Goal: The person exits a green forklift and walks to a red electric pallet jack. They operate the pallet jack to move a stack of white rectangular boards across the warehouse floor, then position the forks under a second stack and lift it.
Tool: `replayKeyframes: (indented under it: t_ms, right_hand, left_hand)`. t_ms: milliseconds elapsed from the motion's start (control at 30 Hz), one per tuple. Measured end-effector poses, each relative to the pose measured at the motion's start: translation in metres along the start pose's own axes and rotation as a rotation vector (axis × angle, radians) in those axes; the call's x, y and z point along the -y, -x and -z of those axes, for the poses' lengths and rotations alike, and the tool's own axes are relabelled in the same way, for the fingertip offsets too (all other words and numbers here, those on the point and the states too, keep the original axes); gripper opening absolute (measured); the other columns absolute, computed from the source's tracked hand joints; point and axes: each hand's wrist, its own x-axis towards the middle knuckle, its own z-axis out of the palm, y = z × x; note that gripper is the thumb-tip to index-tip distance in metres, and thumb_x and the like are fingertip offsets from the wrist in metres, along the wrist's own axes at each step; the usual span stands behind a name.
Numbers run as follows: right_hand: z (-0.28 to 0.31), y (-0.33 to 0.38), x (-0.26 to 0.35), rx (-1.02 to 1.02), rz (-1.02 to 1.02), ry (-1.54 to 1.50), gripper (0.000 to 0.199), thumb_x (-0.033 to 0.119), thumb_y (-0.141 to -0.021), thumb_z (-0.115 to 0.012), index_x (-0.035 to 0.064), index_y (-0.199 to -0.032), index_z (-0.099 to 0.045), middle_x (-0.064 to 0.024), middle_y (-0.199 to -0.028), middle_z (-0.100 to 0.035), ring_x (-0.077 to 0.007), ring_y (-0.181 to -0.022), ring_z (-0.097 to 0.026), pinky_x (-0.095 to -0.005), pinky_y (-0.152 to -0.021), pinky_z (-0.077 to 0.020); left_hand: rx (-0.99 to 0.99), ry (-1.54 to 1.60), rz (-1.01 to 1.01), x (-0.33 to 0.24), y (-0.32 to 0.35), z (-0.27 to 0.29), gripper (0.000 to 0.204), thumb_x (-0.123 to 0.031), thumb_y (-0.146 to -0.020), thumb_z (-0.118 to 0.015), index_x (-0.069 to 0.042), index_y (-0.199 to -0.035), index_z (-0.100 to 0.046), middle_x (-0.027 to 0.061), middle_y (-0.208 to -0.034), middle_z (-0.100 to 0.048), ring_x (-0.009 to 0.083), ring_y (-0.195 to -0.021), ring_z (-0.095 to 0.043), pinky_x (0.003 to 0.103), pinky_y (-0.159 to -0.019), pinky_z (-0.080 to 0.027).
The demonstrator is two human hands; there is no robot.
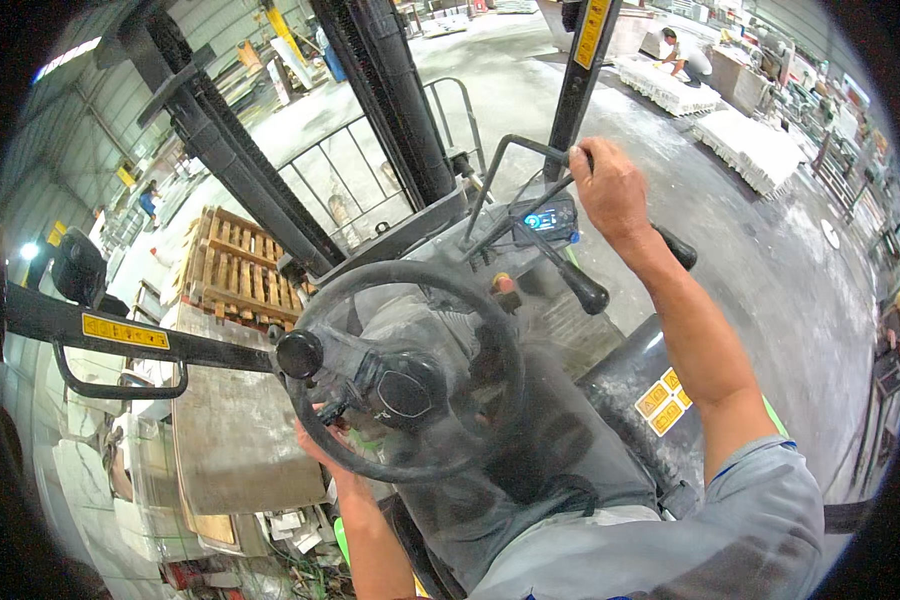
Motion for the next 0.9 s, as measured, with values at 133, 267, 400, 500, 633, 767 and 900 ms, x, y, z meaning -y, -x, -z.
replayKeyframes:
  t_ms: [133, 267, 400, 500, 633, 767, 900]
  right_hand:
    - [0.002, 0.027, 0.011, -0.012, -0.036, 0.024, 0.018, 0.022, -0.095, -0.061, 0.0043, -0.094, -0.062, -0.0156, -0.089, -0.066, -0.036, -0.079, -0.065, -0.0453, -0.069, -0.0518]
    - [0.013, 0.058, 0.004, -0.088, -0.061, -0.054, 0.014, 0.017, -0.093, -0.064, 0.0037, -0.096, -0.063, -0.0165, -0.087, -0.065, -0.0346, -0.075, -0.066, -0.0418, -0.066, -0.0523]
    - [0.041, 0.106, -0.009, -0.093, -0.052, -0.144, 0.021, 0.014, -0.089, -0.067, 0.0029, -0.105, -0.06, -0.0157, -0.091, -0.065, -0.0348, -0.068, -0.065, -0.0412, -0.058, -0.0528]
    - [0.061, 0.142, -0.012, -0.098, -0.056, -0.142, 0.03, 0.013, -0.088, -0.068, 0.0046, -0.114, -0.057, -0.0167, -0.095, -0.066, -0.0348, -0.072, -0.067, -0.0406, -0.059, -0.0531]
    - [0.064, 0.176, -0.008, 0.13, -0.568, -0.355, 0.035, 0.015, -0.087, -0.069, 0.0042, -0.117, -0.057, -0.016, -0.097, -0.067, -0.0275, -0.078, -0.07, -0.0386, -0.069, -0.0531]
    - [0.024, 0.207, -0.008, 0.459, -0.711, -0.535, 0.03, 0.023, -0.09, -0.065, 0.0017, -0.11, -0.061, -0.0151, -0.093, -0.069, -0.0254, -0.078, -0.069, -0.0381, -0.072, -0.0525]
    - [-0.017, 0.211, 0.012, 0.65, -0.813, -0.632, 0.035, 0.032, -0.093, -0.057, 0.0, -0.107, -0.063, -0.0154, -0.087, -0.069, -0.026, -0.082, -0.07, -0.0396, -0.076, -0.0521]
  left_hand:
    - [-0.047, 0.234, 0.264, -0.088, 0.017, -0.003, 0.044, -0.048, -0.097, -0.052, -0.006, -0.1, -0.062, 0.0037, -0.081, -0.063, 0.0158, -0.065, -0.057, 0.031, -0.06, -0.046]
    - [-0.066, 0.281, 0.201, -0.097, 0.027, -0.022, 0.052, -0.058, -0.097, -0.045, -0.009, -0.108, -0.061, 0.0027, -0.092, -0.06, 0.0166, -0.08, -0.054, 0.033, -0.075, -0.046]
    - [0.066, 0.187, 0.282, -0.052, 0.005, -0.025, 0.055, -0.059, -0.098, -0.041, -0.014, -0.125, -0.057, 0.0051, -0.114, -0.064, 0.0198, -0.091, -0.062, 0.033, -0.065, -0.053]
    - [0.184, 0.298, 0.367, -0.039, -0.003, -0.022, 0.055, -0.059, -0.097, -0.043, -0.014, -0.126, -0.057, 0.0053, -0.118, -0.062, 0.021, -0.096, -0.062, 0.034, -0.069, -0.053]
    - [0.229, 0.336, 0.239, -0.035, -0.014, -0.016, 0.059, -0.058, -0.097, -0.046, -0.01, -0.131, -0.055, 0.0057, -0.132, -0.056, 0.0213, -0.113, -0.058, 0.035, -0.083, -0.051]
    - [0.277, 0.131, 0.166, -0.03, -0.026, -0.009, 0.059, -0.056, -0.097, -0.047, -0.01, -0.133, -0.053, 0.0065, -0.135, -0.053, 0.0224, -0.115, -0.056, 0.036, -0.087, -0.049]
    - [0.434, 0.086, 0.146, -0.058, -0.01, -0.023, 0.057, -0.048, -0.098, -0.048, -0.005, -0.136, -0.053, 0.0102, -0.135, -0.056, 0.0251, -0.119, -0.056, 0.039, -0.094, -0.048]
